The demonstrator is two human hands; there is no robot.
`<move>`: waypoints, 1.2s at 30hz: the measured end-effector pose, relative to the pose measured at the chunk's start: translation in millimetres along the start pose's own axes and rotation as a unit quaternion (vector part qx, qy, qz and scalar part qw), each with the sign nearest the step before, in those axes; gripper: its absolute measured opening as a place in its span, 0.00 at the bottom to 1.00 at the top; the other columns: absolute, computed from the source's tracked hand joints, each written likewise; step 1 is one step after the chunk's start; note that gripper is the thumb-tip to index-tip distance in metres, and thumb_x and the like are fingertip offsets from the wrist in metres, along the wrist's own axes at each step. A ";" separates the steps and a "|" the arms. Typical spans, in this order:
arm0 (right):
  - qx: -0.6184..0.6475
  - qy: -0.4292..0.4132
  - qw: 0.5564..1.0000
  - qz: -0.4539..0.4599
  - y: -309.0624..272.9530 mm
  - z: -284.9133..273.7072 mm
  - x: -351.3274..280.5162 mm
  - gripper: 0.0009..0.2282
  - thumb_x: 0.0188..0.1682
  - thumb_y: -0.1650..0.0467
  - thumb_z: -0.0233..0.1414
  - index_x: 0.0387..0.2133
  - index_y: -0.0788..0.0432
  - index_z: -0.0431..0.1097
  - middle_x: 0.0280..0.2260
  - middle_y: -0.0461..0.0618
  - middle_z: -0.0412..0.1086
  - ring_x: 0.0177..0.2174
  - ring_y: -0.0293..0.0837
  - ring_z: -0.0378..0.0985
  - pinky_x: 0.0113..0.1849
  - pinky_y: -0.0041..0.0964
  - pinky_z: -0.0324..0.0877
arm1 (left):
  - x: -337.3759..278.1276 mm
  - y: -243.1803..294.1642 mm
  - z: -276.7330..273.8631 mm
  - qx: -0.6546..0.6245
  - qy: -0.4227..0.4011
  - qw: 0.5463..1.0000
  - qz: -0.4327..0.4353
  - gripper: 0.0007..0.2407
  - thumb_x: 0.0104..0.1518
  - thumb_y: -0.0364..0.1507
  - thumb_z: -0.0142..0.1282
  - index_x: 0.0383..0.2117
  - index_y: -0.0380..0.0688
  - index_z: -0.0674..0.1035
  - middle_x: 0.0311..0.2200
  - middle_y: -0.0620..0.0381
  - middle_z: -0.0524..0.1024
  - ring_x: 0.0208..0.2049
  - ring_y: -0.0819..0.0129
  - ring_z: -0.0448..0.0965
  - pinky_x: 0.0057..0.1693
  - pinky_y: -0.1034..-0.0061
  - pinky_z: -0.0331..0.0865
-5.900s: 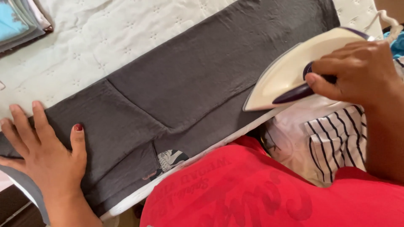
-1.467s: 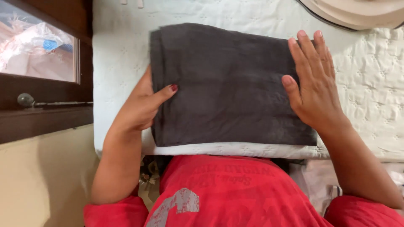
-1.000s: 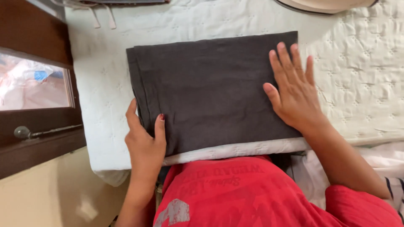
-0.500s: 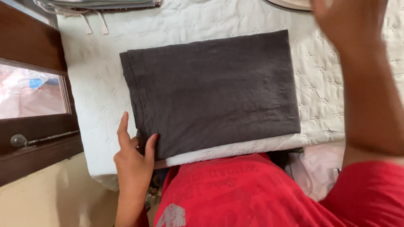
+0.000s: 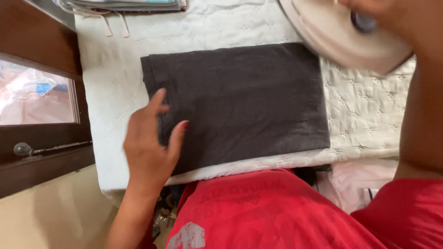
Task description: The person irons a dark gray t-shirt on a white ironing board. They smooth the fabric, iron the front and back, fold the shirt, and iron the folded edges before placing it aside.
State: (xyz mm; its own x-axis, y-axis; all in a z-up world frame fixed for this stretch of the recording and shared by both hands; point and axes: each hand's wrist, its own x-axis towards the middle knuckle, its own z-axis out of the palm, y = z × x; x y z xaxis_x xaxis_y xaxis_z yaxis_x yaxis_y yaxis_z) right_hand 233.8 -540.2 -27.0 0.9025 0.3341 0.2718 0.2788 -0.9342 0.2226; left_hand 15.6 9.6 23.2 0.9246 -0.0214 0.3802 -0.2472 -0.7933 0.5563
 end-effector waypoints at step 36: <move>0.000 0.003 0.990 -0.142 -179.0 -112.9 21.5 0.19 0.62 0.46 0.50 0.61 0.25 0.76 0.29 0.30 0.74 0.28 0.35 0.78 0.26 0.33 0.66 | 22.9 -68.3 68.8 0.156 -0.109 0.981 -0.040 0.28 0.72 0.40 0.43 0.72 0.36 0.55 0.74 0.41 0.44 0.74 0.43 0.44 0.74 0.49 0.48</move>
State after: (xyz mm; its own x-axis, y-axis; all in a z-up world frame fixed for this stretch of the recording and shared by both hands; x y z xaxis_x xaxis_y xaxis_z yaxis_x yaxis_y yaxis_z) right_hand 166.3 -351.7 44.7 0.7854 0.5843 0.2043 0.5214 -0.8024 0.2904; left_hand 73.6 21.4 -56.9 0.9858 -0.0538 0.1593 -0.1021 -0.9444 0.3125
